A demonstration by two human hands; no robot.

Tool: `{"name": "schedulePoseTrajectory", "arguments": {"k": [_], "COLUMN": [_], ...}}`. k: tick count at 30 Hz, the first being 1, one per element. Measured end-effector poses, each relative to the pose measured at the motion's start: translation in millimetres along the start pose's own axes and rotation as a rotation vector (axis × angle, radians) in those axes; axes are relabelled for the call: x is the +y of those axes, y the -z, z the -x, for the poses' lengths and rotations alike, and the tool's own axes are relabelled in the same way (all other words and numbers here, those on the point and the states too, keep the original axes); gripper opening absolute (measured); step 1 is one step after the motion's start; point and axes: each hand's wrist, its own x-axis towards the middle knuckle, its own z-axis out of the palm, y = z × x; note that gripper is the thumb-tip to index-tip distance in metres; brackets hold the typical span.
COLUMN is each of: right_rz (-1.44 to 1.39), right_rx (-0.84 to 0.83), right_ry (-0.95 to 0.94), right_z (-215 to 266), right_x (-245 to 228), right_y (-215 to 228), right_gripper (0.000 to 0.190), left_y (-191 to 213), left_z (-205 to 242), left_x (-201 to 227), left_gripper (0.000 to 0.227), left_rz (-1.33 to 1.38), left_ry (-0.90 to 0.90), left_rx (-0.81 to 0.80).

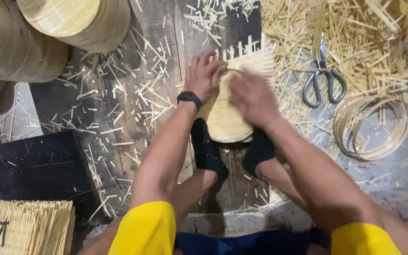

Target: The person constructs the bottoms of bamboo baskets by weaving thin bamboo strips together, placing a circular wooden frame over the woven piece, and using shears to cut the strips to the shape of the frame.

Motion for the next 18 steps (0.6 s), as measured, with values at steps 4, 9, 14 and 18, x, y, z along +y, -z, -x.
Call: {"name": "schedulePoseTrajectory", "arguments": {"k": [4, 9, 14, 18], "right_rz": [-0.207, -0.499, -0.721, -0.042], "right_rx": [0.098, -0.050, -0.030, 0.185], "right_ry": [-0.213, -0.648, -0.704, -0.336], "right_z": [-35, -36, -38, -34], "right_x": [33, 40, 47, 21], "right_y": [-9, -18, -25, -7], "right_gripper": [0.027, 0.019, 0.022, 0.024], "left_y": [-3, -8, -25, -31], "left_z": [-1, -15, -27, -31], "left_x": [-1, -9, -28, -37], "left_gripper": [0.029, 0.046, 0.044, 0.036], "left_rz": [0.052, 0.191, 0.345, 0.618], "left_ry": [0.039, 0.324, 0.524, 0.673], "left_rx": [-0.114, -0.304, -0.352, -0.336]}}
